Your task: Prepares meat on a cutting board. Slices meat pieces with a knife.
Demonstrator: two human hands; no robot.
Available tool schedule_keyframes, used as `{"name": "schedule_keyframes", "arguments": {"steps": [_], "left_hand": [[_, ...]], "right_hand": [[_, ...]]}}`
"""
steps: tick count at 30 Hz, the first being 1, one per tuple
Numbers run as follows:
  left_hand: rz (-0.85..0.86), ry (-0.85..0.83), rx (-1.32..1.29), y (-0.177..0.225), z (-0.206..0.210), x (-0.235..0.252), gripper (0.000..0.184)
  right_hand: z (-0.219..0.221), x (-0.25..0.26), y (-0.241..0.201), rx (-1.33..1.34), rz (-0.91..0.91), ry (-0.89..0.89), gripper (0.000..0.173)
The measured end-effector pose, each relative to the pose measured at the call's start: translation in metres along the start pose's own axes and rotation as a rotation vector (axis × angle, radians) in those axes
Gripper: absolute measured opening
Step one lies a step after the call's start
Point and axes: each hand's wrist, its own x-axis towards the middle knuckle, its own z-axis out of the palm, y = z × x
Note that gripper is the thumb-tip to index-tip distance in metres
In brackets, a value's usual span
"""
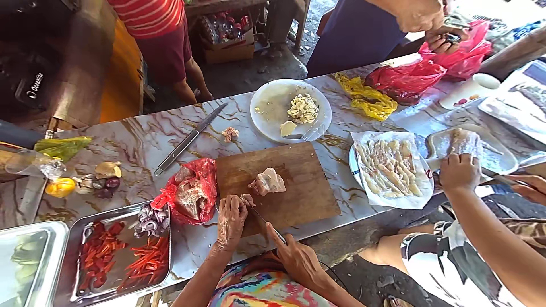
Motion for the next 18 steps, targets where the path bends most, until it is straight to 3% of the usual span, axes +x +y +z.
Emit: {"name": "schedule_keyframes", "arguments": {"steps": [5,13,18], "left_hand": [[-0.002,-0.002,-0.024,0.001,-0.001,-0.002,0.004],[-0.042,0.012,0.028,0.002,-0.002,0.000,0.004],[-0.035,0.024,-0.020,0.000,-0.003,-0.002,0.009]], "right_hand": [[-0.006,0.023,-0.012,0.054,0.047,-0.130,0.055],[0.002,0.023,-0.005,0.017,-0.010,-0.032,0.055],[0.009,0.016,0.019,0.278,-0.039,0.228,0.045]]}}
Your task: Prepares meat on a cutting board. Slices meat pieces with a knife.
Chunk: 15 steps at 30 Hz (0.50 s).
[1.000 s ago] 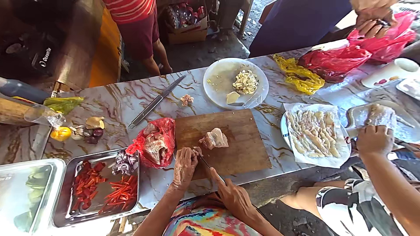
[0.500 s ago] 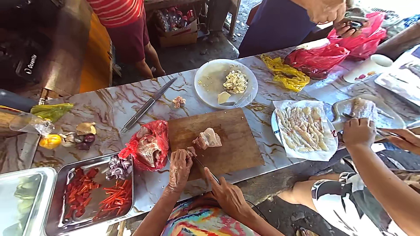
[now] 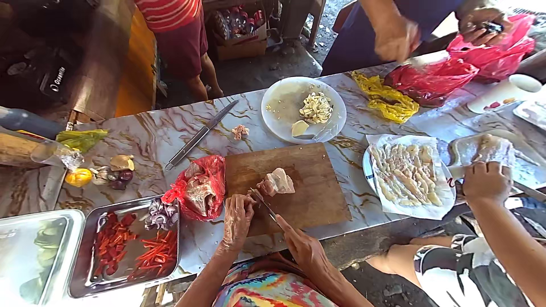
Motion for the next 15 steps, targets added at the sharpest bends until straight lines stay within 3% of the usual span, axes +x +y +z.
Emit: {"name": "schedule_keyframes", "arguments": {"steps": [5,9,15], "left_hand": [[0.003,-0.021,-0.025,-0.001,0.001,-0.004,0.016],[-0.033,-0.036,-0.051,0.002,-0.005,-0.003,0.024],[-0.066,-0.045,-0.027,0.003,-0.006,0.000,0.016]], "right_hand": [[-0.011,-0.002,0.019,0.137,0.052,0.066,0.046],[-0.010,0.004,0.007,0.130,0.019,0.120,0.046],[0.010,0.021,-0.014,0.103,-0.034,0.048,0.046]]}}
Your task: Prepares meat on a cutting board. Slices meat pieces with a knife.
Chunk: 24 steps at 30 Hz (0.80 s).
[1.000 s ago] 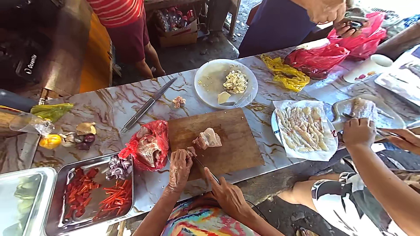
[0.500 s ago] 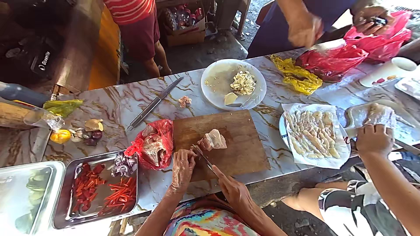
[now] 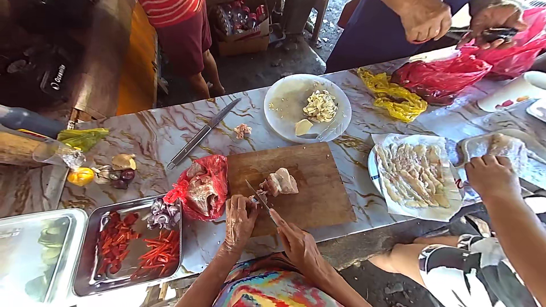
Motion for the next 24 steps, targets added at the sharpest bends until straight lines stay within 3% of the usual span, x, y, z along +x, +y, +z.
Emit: {"name": "schedule_keyframes", "arguments": {"steps": [6,11,17,20,24], "left_hand": [[0.019,-0.010,0.043,0.003,0.000,0.005,0.012],[0.010,-0.001,0.037,0.000,0.003,0.009,0.008],[-0.119,0.012,-0.144,-0.010,-0.015,0.010,0.014],[-0.103,0.046,-0.184,-0.010,-0.021,0.009,0.014],[-0.078,0.015,-0.127,-0.010,-0.019,0.007,0.013]], "right_hand": [[0.002,-0.006,-0.012,-0.247,0.088,-0.181,0.051],[-0.008,-0.038,-0.001,-0.377,0.038,-0.146,0.050],[-0.023,-0.036,0.003,-0.285,0.031,-0.058,0.047],[-0.023,-0.026,-0.001,-0.202,0.016,0.016,0.045],[-0.004,-0.008,-0.006,-0.198,0.007,-0.038,0.047]]}}
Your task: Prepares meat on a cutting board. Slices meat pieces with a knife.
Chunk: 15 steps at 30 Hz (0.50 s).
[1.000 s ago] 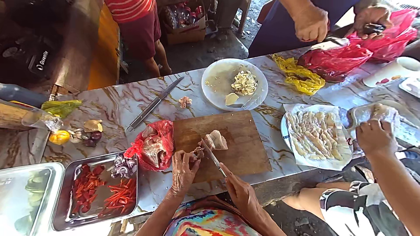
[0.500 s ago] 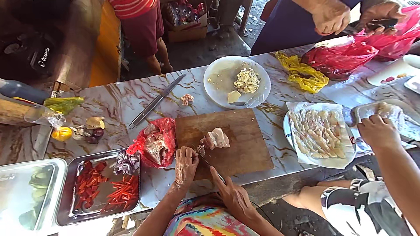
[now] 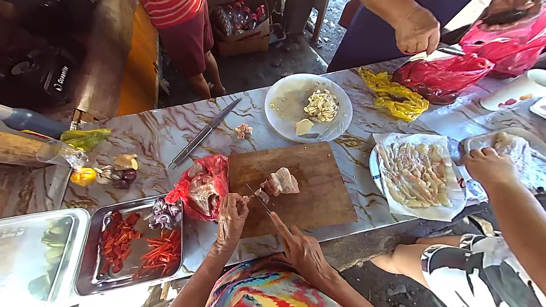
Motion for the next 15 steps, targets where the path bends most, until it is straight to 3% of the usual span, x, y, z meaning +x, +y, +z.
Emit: {"name": "schedule_keyframes", "arguments": {"steps": [3,6,9,12,15], "left_hand": [[-0.015,-0.039,0.012,0.003,-0.002,0.001,0.012],[-0.090,-0.075,-0.095,0.014,-0.001,0.004,0.012],[-0.234,-0.219,-0.267,0.023,-0.001,0.013,0.013],[-0.109,-0.208,-0.194,0.014,0.002,0.017,0.015],[-0.127,-0.254,-0.165,0.015,-0.006,0.021,0.031]], "right_hand": [[-0.005,0.007,0.002,-0.055,0.114,-0.107,0.051],[-0.011,0.004,0.014,-0.082,0.170,-0.052,0.049],[-0.015,0.002,0.022,-0.063,0.202,0.015,0.047],[-0.019,0.002,0.024,-0.026,0.178,0.105,0.048],[-0.022,0.002,0.018,-0.001,0.155,0.136,0.048]]}}
